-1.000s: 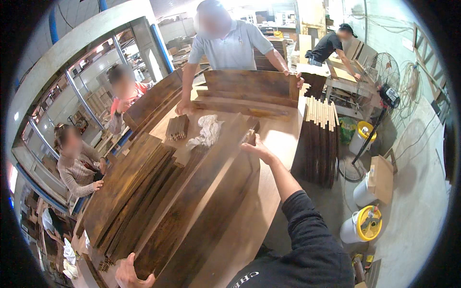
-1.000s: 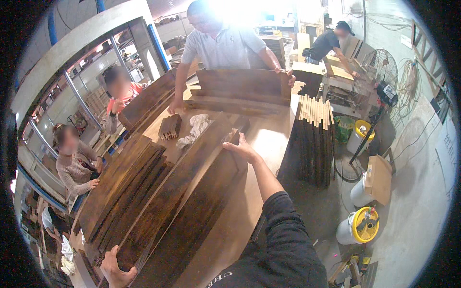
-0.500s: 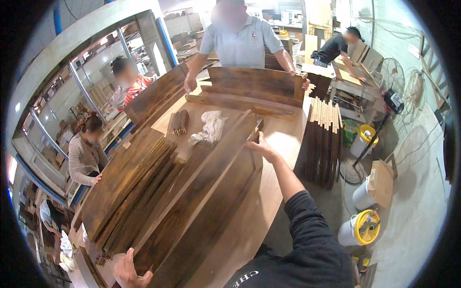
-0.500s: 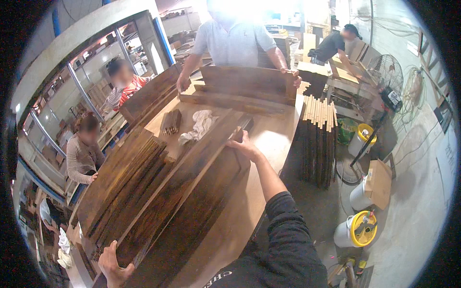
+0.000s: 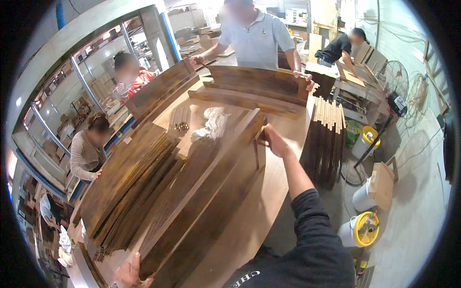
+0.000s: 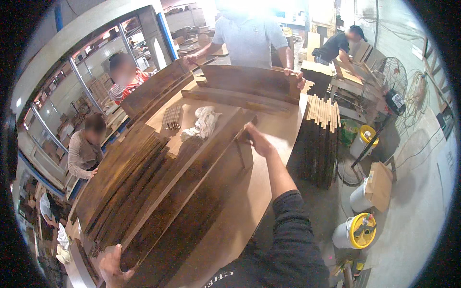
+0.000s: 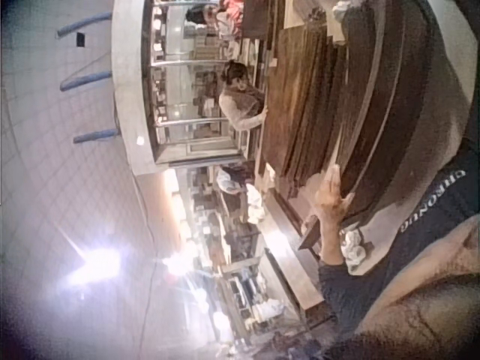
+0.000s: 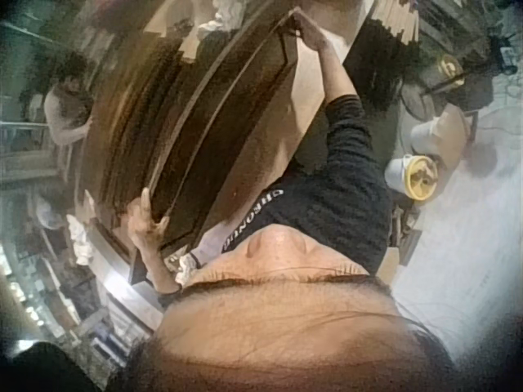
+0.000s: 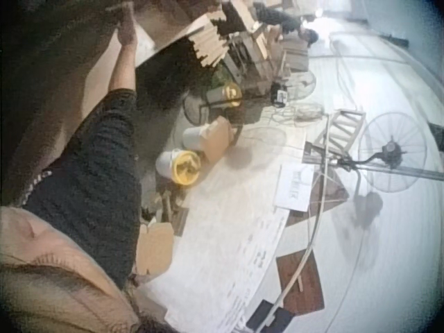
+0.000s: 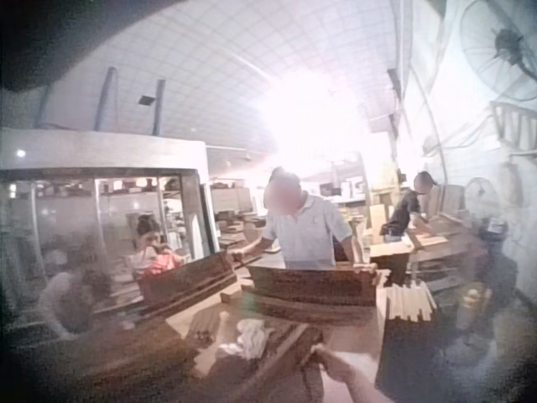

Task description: The person assembles wooden frames by hand, picking up long wooden slats and smaller wooden pieces from a workbench. They fit the pieces together to form rectangular frames and stack the completed units. Other workers are visible in the background performing similar tasks.

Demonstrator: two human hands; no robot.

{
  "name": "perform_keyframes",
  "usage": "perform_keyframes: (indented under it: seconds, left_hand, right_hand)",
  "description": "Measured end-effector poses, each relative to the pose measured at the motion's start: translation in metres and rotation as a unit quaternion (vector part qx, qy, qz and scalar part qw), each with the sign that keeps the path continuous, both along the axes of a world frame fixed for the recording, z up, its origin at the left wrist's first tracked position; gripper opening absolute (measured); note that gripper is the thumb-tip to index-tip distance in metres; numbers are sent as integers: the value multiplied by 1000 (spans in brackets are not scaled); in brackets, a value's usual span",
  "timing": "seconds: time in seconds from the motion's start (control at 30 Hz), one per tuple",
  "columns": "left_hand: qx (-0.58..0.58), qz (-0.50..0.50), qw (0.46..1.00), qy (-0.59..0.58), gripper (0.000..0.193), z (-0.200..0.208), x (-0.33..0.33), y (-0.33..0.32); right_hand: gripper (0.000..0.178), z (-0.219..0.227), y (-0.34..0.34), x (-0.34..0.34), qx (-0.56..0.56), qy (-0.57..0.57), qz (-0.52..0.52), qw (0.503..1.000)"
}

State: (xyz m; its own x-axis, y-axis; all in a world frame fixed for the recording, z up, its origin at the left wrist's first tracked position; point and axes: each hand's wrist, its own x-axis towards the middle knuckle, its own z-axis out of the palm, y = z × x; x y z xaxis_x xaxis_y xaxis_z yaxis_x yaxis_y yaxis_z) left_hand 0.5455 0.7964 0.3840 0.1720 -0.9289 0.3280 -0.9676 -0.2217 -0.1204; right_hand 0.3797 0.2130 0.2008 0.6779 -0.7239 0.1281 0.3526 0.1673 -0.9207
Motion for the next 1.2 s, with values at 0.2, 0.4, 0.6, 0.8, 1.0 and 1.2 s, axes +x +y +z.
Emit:
perform_keyframes:
  seconds: [0.2, 0.4, 0.6, 0.8, 1.0, 1.2]
  left_hand:
    - [24, 37, 999, -23, 84, -9, -6, 12]
    - [-35, 25, 999, -14, 63, -11, -11, 2]
    - [-19, 168, 977, -130, 54, -30, -21, 42]
    - [-164, 182, 968, -44, 63, -44, -23, 37]
    - [-667, 399, 629, -12, 107, -121, -63, 163]
    - [-669, 296, 611, 302, 134, -171, -16, 120]
  right_hand:
    - [29, 161, -23, 2, -313, -102, -188, 925]
    - [26, 271, 43, 31, -609, 39, -269, 745]
    - [23, 186, 111, 111, -644, 303, 35, 702]
    - [33, 233, 222, 71, -655, 348, 280, 609]
    - [42, 220, 273, 87, -698, 377, 356, 494]
    - [53, 222, 276, 102, -698, 436, 338, 457]
